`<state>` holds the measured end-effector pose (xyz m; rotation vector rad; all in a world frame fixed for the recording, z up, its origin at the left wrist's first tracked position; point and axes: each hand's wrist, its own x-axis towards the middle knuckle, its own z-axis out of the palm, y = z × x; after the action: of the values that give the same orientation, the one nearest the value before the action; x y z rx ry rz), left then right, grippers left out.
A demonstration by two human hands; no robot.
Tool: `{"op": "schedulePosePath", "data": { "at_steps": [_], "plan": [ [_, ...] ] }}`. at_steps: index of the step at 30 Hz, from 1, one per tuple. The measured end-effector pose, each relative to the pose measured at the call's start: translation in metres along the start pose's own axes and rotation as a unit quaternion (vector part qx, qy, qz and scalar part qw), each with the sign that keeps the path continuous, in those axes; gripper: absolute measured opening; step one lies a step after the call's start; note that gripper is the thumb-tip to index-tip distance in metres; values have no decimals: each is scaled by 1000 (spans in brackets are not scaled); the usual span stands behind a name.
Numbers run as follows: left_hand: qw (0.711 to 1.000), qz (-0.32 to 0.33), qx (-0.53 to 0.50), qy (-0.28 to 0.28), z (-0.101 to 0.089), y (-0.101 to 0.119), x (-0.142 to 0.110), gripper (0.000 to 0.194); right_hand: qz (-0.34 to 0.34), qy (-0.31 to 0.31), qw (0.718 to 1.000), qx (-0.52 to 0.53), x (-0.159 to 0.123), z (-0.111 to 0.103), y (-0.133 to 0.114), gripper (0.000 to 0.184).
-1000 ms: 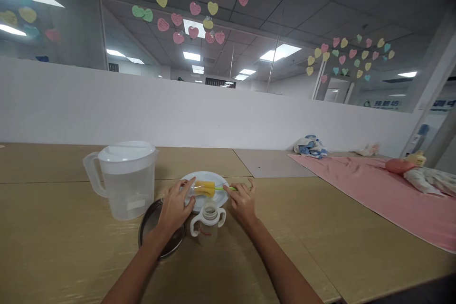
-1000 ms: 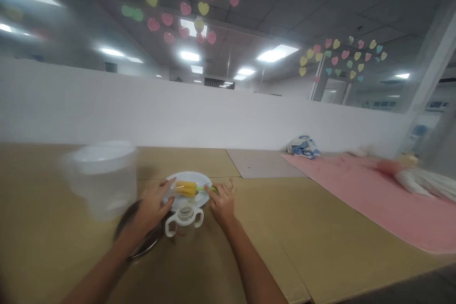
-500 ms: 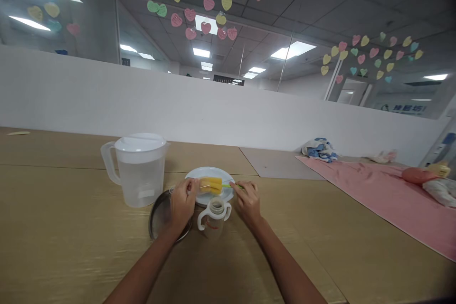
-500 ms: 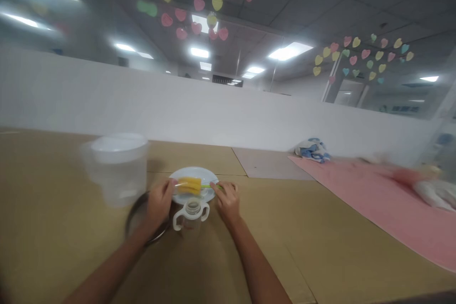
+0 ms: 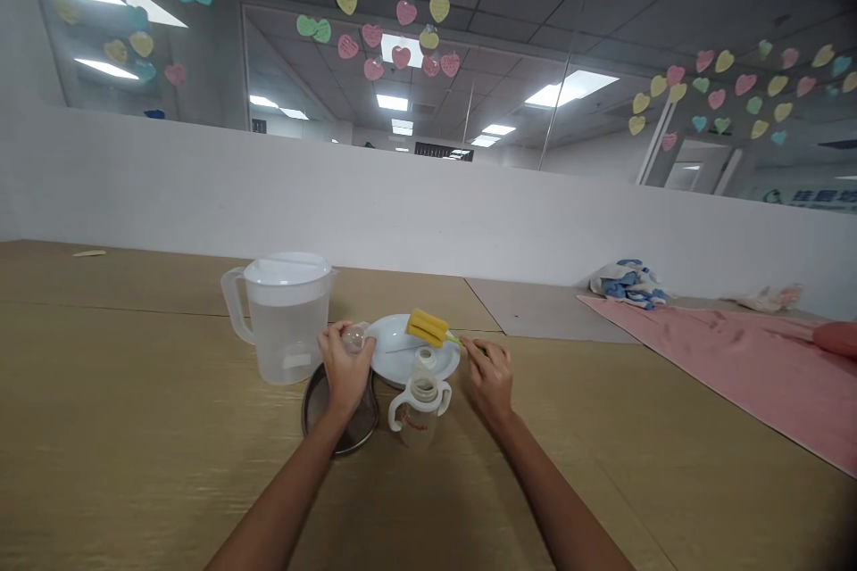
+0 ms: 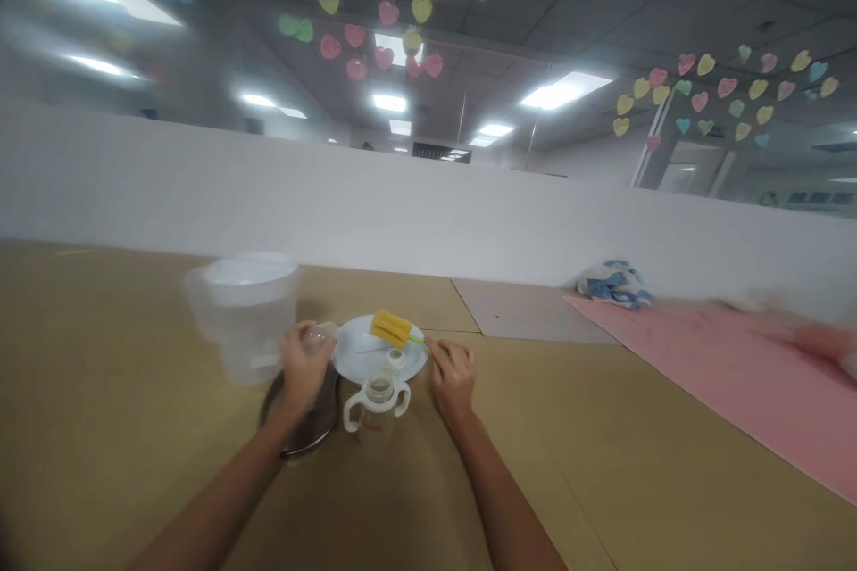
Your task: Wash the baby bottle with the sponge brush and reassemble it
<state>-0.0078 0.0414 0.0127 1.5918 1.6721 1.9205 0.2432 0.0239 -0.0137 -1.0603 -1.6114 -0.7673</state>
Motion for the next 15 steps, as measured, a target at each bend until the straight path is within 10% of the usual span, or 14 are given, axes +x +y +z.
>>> {"op": "schedulePosePath", "data": {
  "at_steps": [15],
  "plan": [
    [916,74,339,-200,-15,1,7,41,4,3,1000,-12,2,-2,-1,34]
  ]
}}
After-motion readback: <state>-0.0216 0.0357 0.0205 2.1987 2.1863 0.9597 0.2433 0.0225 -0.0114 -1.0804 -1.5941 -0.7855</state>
